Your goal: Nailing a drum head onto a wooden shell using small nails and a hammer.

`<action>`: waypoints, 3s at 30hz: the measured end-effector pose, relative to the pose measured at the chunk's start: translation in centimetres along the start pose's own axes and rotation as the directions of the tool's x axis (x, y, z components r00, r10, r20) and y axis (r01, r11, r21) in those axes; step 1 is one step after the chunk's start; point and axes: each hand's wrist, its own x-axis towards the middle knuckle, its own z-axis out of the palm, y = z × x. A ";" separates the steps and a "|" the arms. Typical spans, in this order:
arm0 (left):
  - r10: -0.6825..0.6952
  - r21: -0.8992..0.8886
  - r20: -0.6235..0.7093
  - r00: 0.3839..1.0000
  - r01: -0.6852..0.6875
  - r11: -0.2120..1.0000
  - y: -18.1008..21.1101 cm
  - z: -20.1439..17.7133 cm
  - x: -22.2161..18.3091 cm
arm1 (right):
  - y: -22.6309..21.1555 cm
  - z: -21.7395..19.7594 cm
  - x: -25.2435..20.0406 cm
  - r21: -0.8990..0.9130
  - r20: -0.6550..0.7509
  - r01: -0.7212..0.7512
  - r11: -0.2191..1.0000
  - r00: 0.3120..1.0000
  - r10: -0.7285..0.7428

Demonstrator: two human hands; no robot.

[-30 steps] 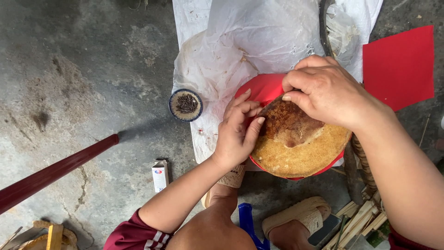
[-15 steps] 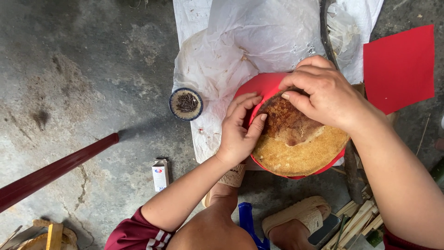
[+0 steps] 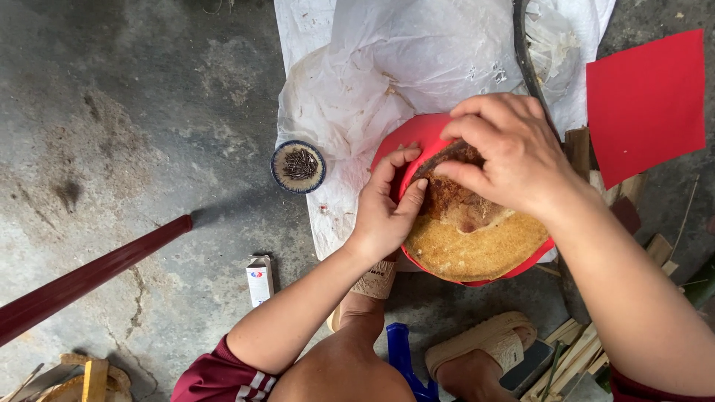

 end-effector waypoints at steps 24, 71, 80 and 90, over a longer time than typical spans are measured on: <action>0.138 0.232 0.015 0.990 -0.137 0.963 0.2 -1.2 0.9 | -4.3 -0.8 0.7 -0.235 0.074 -0.169 0.957 0.979 0.191; 0.272 0.987 -0.101 0.957 0.131 -0.091 -14.1 -21.7 0.8 | -9.9 5.9 -4.0 -0.196 -0.289 -0.329 0.924 0.920 0.266; 0.209 0.986 -0.040 0.977 0.072 -0.148 -11.7 -21.2 1.2 | -10.0 5.7 -3.9 -0.202 -0.287 -0.331 0.922 0.920 0.268; -0.161 0.305 -0.200 0.966 0.218 0.927 0.0 -14.5 -0.6 | -9.8 6.0 -4.0 -0.165 -0.297 -0.330 0.930 0.915 0.272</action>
